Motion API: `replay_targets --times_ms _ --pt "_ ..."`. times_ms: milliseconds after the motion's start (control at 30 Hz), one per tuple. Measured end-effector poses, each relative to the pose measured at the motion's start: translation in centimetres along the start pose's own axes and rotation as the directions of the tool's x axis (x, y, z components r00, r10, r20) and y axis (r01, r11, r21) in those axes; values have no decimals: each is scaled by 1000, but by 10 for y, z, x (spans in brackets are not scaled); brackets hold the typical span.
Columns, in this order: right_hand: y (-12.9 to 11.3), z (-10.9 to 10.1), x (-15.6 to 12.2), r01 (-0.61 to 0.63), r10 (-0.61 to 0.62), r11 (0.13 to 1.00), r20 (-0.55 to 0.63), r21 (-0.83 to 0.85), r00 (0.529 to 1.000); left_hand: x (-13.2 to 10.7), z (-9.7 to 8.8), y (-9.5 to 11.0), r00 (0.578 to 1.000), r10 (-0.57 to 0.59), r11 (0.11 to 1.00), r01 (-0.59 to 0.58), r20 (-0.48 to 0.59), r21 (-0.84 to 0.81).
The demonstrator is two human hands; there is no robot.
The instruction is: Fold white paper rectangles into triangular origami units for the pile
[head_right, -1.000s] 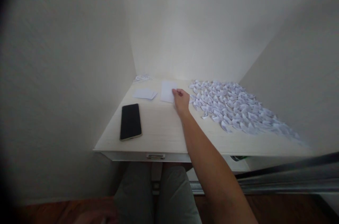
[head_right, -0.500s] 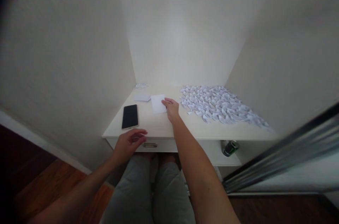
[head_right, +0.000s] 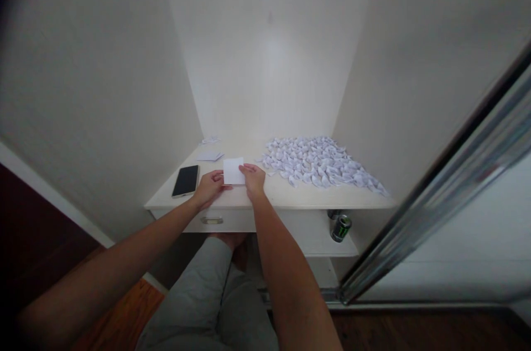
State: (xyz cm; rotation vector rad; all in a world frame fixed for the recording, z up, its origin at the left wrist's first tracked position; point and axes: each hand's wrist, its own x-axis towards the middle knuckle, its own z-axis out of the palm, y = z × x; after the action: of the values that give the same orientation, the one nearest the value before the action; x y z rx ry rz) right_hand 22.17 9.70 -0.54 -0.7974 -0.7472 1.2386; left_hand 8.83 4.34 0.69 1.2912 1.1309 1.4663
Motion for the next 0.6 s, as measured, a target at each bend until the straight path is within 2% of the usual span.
replay_targets --times_ms 200,300,367,500,600 --pt "6 -2 18 -61 61 998 40 -2 997 20 -6 -1 996 74 997 -73 -50 15" --pt "5 -8 23 -130 131 991 83 -20 988 27 -8 3 978 207 970 -201 -28 134" --pt "0 -14 23 -196 200 980 161 -38 967 30 -9 4 962 274 948 -269 -9 173" --pt "-17 -22 20 -305 308 950 309 -58 900 36 -11 -2 979 186 982 -181 -90 62" --pt "-25 -21 16 -306 307 950 358 -61 882 39 -10 -9 990 106 994 -107 -95 -6"
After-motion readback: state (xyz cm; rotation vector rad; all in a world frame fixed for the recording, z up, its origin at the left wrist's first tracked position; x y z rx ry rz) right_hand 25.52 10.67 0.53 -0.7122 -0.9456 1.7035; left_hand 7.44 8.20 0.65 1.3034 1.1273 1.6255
